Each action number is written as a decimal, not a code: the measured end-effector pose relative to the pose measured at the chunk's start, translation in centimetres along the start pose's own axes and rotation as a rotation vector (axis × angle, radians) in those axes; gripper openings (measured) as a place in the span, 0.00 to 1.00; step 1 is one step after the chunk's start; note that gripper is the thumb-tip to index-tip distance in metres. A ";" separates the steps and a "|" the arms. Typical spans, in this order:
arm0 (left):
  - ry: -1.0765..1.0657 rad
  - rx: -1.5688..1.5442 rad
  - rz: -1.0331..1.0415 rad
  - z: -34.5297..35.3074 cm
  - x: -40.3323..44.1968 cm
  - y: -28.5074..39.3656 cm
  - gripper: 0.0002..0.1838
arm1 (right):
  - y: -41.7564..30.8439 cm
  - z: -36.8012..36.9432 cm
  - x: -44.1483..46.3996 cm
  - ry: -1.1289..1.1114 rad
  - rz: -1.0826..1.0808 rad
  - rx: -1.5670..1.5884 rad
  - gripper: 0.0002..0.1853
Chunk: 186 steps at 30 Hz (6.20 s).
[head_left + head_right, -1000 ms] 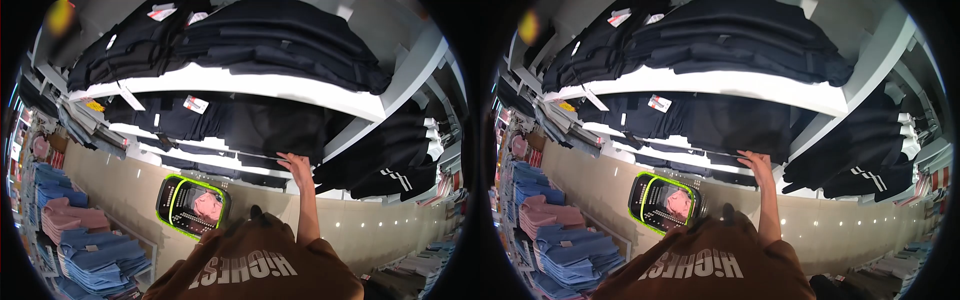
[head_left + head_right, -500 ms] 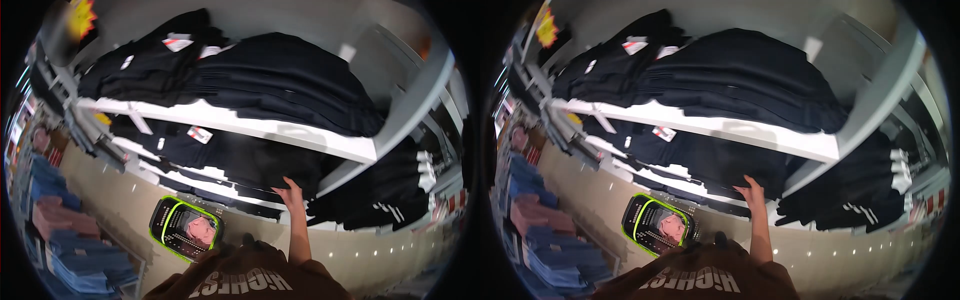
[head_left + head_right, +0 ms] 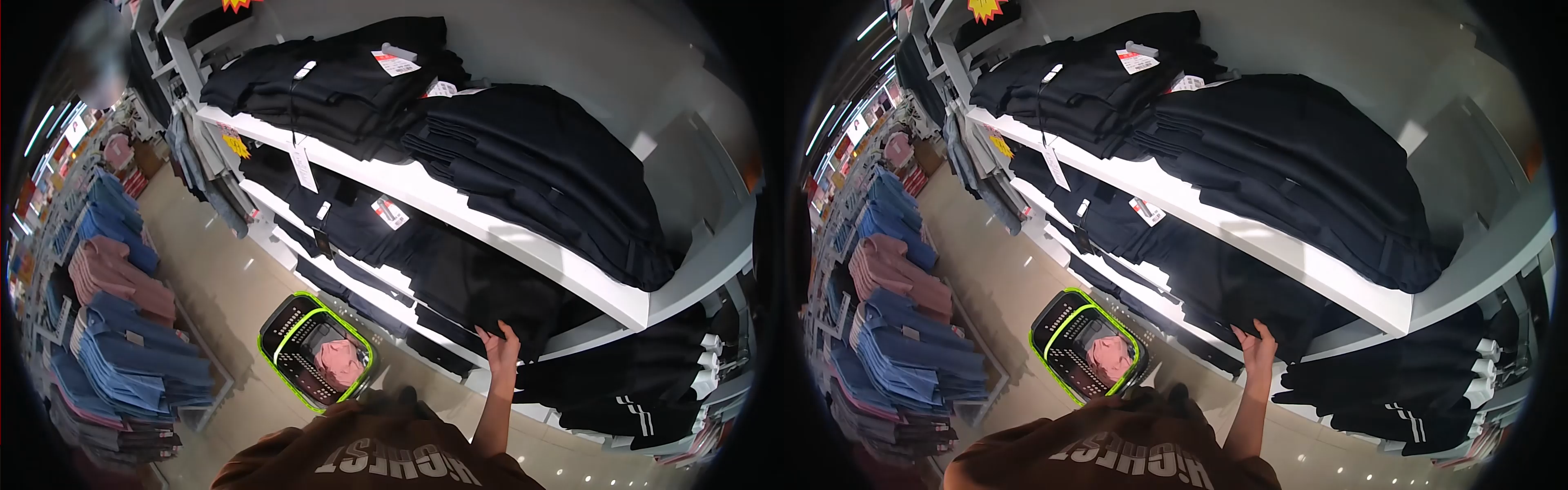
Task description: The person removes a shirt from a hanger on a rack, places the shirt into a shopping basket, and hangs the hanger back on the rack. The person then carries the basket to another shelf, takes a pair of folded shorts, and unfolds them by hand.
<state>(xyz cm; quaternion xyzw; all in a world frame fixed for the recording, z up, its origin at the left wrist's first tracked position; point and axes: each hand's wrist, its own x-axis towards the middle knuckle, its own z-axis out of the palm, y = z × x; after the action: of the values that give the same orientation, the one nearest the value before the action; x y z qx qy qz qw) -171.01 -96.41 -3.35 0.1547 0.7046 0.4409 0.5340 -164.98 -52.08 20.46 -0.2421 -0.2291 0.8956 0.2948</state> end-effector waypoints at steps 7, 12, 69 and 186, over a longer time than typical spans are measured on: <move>0.125 -0.059 -0.098 -0.1 -2.9 -1.3 0.11 | 1.1 0.2 -0.1 0.071 -0.059 -0.039 0.14; 0.195 -0.131 -0.145 -0.8 -4.8 -3.2 0.11 | 2.4 1.3 0.2 0.224 -0.139 -0.065 0.15; 0.388 -0.405 -0.332 -20.4 -10.9 -14.3 0.07 | 9.0 57.9 7.5 -0.383 -1.172 -2.070 0.20; -0.498 -1.188 1.130 -20.4 -7.3 23.9 0.12 | 22.9 29.8 -17.5 -1.381 0.083 -1.342 0.28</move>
<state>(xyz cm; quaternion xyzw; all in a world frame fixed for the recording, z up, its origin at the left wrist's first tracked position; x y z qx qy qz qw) -192.37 -97.26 20.73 0.2696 0.0361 0.8901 0.3656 -179.07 -87.74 36.24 0.2123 -0.8076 0.5329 -0.1370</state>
